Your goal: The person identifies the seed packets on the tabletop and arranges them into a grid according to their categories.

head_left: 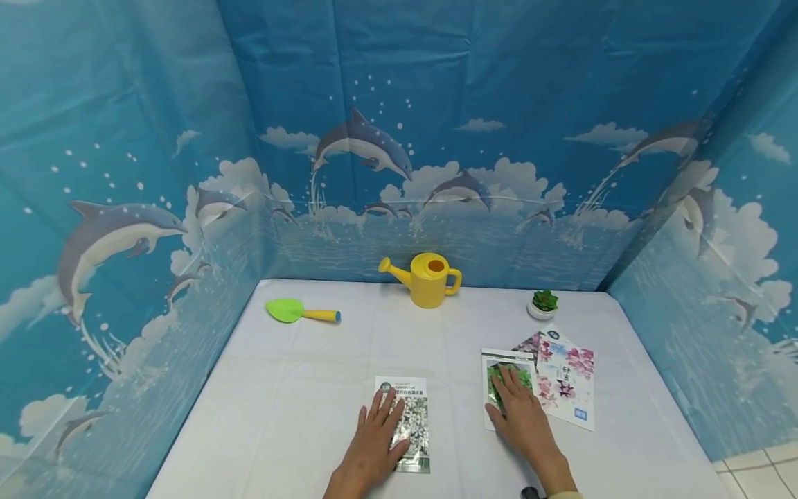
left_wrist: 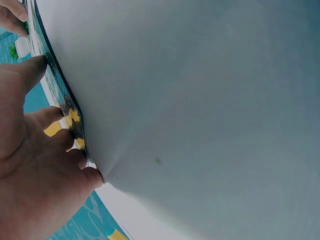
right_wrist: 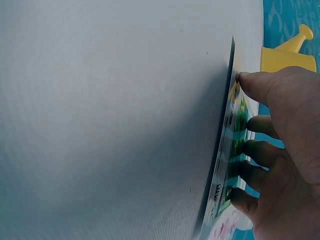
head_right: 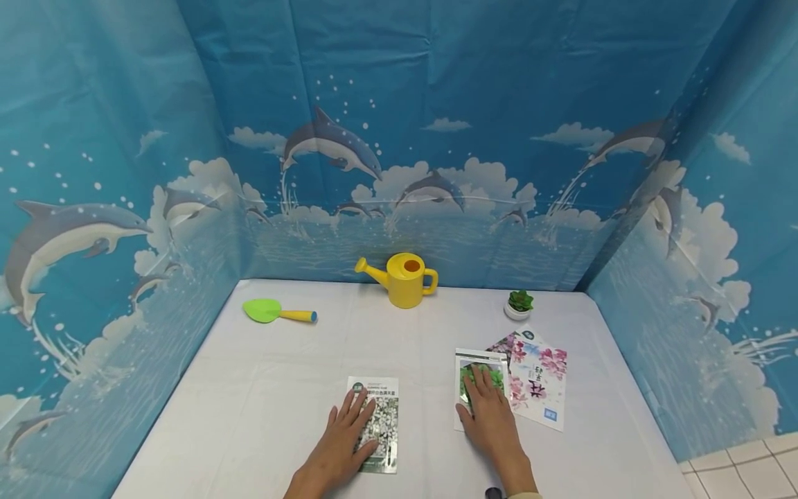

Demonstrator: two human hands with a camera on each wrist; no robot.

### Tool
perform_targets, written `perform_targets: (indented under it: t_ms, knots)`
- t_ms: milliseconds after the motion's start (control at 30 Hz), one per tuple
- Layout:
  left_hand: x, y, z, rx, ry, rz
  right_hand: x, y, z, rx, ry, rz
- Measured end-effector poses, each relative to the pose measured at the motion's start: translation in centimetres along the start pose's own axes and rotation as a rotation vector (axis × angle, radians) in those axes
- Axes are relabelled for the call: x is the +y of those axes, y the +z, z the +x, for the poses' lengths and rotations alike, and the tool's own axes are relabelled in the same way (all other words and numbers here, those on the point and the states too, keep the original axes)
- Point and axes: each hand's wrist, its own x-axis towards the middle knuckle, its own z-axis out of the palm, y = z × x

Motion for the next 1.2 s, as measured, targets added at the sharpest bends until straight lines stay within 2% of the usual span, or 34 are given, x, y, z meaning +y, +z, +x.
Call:
perform_targets:
  t_ms: [300, 533, 867, 1200]
  knots:
    - [-0.1, 0.0, 0.0, -0.010, 0.003, 0.011, -0.5, 0.4, -0.3, -0.032, 0.007, 0.014]
    - [-0.2, 0.0, 0.0, 0.000, 0.016, 0.025, -0.8, 0.7, -0.7, -0.006, -0.013, 0.020]
    - [-0.2, 0.0, 0.0, 0.004, 0.008, 0.025, -1.9, 1.0, -1.0, -0.019, -0.031, 0.005]
    - [0.0, 0.0, -0.1, -0.003, 0.001, 0.043, -3.1, 1.3, -1.7, -0.073, -0.007, 0.007]
